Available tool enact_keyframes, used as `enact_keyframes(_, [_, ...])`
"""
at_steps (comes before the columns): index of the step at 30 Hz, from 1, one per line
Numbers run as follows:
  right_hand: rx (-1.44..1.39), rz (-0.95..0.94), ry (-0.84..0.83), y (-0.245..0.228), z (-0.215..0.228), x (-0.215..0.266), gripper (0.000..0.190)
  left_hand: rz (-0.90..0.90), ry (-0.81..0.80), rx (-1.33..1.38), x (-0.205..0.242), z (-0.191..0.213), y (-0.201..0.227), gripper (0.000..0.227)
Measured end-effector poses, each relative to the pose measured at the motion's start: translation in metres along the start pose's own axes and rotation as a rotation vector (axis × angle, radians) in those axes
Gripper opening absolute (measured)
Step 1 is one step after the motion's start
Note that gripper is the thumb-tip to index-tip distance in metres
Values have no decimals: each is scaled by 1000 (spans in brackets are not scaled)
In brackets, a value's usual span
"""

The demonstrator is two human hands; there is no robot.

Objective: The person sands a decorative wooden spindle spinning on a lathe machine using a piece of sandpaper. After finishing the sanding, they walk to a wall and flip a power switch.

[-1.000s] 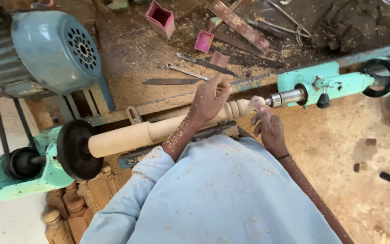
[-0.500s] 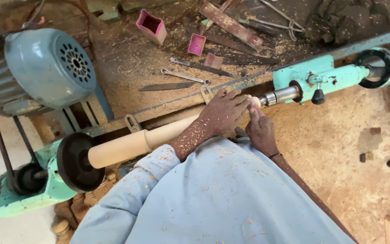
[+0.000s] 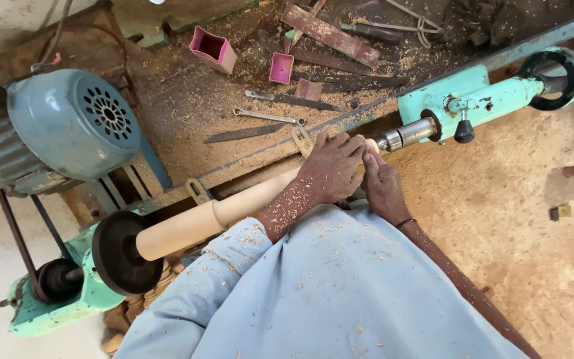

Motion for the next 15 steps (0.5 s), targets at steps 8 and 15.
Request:
enact_keyframes(8, [215, 187, 70, -11, 3, -6, 51, 11, -59, 3, 1, -3, -3, 42])
enact_keyframes(15, [462, 137, 43, -7, 0, -7, 47, 5, -1, 41, 0, -2, -6, 37])
Point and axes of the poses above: each hand's wrist, its own x-axis away from the middle knuckle, its own z-axis out of the back of the hand, y = z × x, the point moved 8 cm from there along -x, towards the middle knuckle, and after that the axes turned 11 degrees about y, right-handed, at the moved point
